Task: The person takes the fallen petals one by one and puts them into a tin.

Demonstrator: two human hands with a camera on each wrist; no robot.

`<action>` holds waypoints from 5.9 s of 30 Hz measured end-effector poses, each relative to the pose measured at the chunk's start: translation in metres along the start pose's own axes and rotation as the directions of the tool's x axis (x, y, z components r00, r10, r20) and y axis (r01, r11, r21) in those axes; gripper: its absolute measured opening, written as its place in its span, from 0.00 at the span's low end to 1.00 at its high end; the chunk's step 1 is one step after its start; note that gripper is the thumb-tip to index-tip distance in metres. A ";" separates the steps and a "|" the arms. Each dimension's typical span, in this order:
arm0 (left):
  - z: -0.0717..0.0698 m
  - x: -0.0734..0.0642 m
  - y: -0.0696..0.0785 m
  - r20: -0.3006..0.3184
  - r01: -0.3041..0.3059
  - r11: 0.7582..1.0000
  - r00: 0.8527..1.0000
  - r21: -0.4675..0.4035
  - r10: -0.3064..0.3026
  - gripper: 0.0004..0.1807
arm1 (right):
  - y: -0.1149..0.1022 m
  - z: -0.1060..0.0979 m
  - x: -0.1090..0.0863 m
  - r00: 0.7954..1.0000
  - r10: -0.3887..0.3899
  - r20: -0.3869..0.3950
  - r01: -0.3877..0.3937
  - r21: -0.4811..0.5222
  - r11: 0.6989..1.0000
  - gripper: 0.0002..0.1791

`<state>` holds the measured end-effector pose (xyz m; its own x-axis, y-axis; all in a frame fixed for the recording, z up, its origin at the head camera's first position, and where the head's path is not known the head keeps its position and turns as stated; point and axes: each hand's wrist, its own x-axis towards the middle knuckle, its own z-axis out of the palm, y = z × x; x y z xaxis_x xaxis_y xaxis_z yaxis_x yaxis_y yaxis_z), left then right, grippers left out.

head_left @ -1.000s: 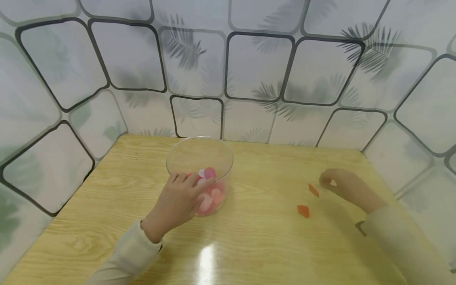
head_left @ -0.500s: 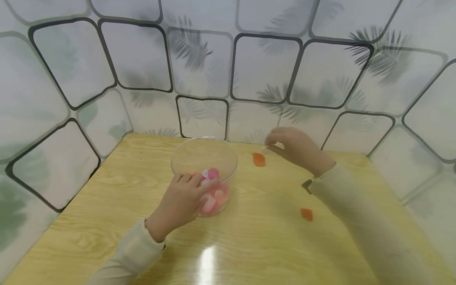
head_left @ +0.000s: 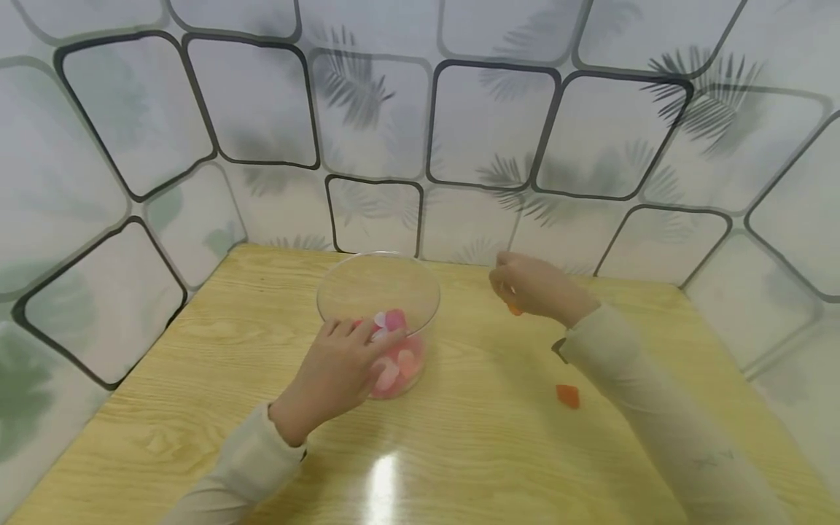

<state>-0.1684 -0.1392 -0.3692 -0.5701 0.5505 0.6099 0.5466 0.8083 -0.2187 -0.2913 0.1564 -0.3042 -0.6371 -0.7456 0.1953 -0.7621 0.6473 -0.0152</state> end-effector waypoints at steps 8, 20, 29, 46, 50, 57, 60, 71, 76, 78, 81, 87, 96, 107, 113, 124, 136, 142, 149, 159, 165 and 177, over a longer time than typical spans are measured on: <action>-0.001 0.001 0.000 0.008 0.000 1.000 1.000 0.003 0.000 0.34 | 0.010 0.011 -0.011 0.999 -0.053 0.007 0.053 0.000 0.999 0.11; -0.003 0.001 0.000 0.024 0.002 1.000 1.000 0.004 -0.002 0.33 | -0.031 -0.024 0.031 0.972 -0.154 -0.178 0.172 0.089 0.981 0.05; -0.003 0.001 0.001 0.006 -0.020 1.000 1.000 0.023 0.020 0.32 | -0.089 -0.026 0.069 0.972 -0.233 -0.037 0.231 0.353 0.907 0.35; -0.003 -0.001 0.000 0.043 0.014 1.000 0.999 -0.001 -0.014 0.33 | -0.028 0.023 -0.005 0.997 -0.056 -0.057 0.067 0.213 0.975 0.20; -0.003 -0.001 0.000 0.040 0.014 1.000 0.999 -0.001 -0.014 0.33 | -0.012 0.053 -0.028 0.996 -0.042 0.076 0.029 0.158 0.987 0.17; -0.003 0.000 0.001 0.033 0.008 1.000 0.999 -0.001 -0.008 0.33 | 0.014 0.098 -0.053 0.977 -0.146 0.155 0.134 0.086 0.987 0.08; -0.003 0.000 0.001 0.033 0.006 1.000 0.999 0.002 -0.006 0.34 | 0.020 0.107 -0.057 0.975 -0.186 0.121 0.178 0.075 0.981 0.08; -0.003 0.001 0.002 0.026 0.008 1.000 1.000 0.003 -0.008 0.33 | 0.025 0.112 -0.056 0.984 -0.141 0.109 0.134 0.065 0.989 0.08; -0.004 0.001 0.002 0.018 0.006 1.000 1.000 0.007 -0.006 0.33 | 0.023 0.108 -0.052 0.982 -0.086 0.166 0.068 0.108 0.992 0.13; -0.004 0.001 0.002 0.017 0.007 1.000 1.000 0.008 -0.007 0.33 | 0.024 0.108 -0.051 0.979 -0.068 0.190 0.049 0.104 0.993 0.14; -0.004 0.001 0.002 0.019 0.006 1.000 1.000 0.008 -0.006 0.33 | 0.026 0.105 -0.049 0.980 -0.070 0.189 0.049 0.110 0.993 0.14; -0.004 0.000 0.002 0.027 0.006 1.000 1.000 0.009 -0.006 0.32 | 0.022 0.071 -0.028 0.995 -0.101 0.020 0.098 0.112 0.989 0.14; -0.003 0.000 0.002 0.023 0.001 1.000 1.000 0.008 -0.001 0.32 | -0.030 -0.011 0.034 0.922 -0.090 -0.376 0.165 0.172 0.971 0.06; -0.004 0.002 0.001 0.008 -0.026 0.999 1.000 0.034 0.026 0.30 | -0.098 -0.004 0.065 0.982 -0.178 0.056 0.146 0.358 0.922 0.34; -0.005 0.002 0.002 0.009 -0.020 0.999 1.000 0.044 0.020 0.28 | -0.089 -0.004 0.047 0.991 -0.137 0.012 0.122 0.381 0.917 0.36; -0.003 0.001 0.001 0.031 0.009 1.000 0.999 -0.001 -0.009 0.29 | -0.025 0.008 -0.058 0.997 -0.005 -0.078 0.017 0.150 0.989 0.28; -0.003 0.000 0.001 0.041 0.016 1.000 0.999 -0.027 -0.015 0.30 | 0.028 0.068 -0.151 0.964 0.157 0.216 -0.186 0.122 0.975 0.16; -0.004 0.001 0.002 0.039 0.017 0.999 0.999 -0.035 -0.015 0.30 | 0.035 0.083 -0.156 0.969 0.137 0.208 -0.170 0.153 0.973 0.14; -0.004 0.001 0.003 0.032 0.015 0.999 0.999 -0.029 -0.014 0.29 | 0.043 0.087 -0.157 0.970 0.134 0.205 -0.178 0.213 0.961 0.11; -0.004 0.002 0.002 0.033 0.005 1.000 0.999 -0.012 -0.005 0.28 | 0.039 0.073 -0.133 0.995 0.074 0.065 -0.085 0.198 0.977 0.09; -0.002 0.002 0.002 0.018 0.004 1.000 1.000 -0.016 -0.004 0.29 | 0.012 0.037 -0.068 0.981 0.064 -0.184 -0.028 0.190 0.981 0.06; -0.001 0.004 0.005 0.020 0.000 1.000 1.000 -0.007 0.000 0.28 | -0.069 -0.002 0.038 0.920 -0.050 -0.388 0.172 0.285 0.943 0.04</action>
<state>-0.1671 -0.1331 -0.3669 -0.5825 0.5546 0.5942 0.5509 0.8069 -0.2130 -0.2631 0.0836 -0.2939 -0.5034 -0.6570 0.5612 -0.8609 0.4372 -0.2603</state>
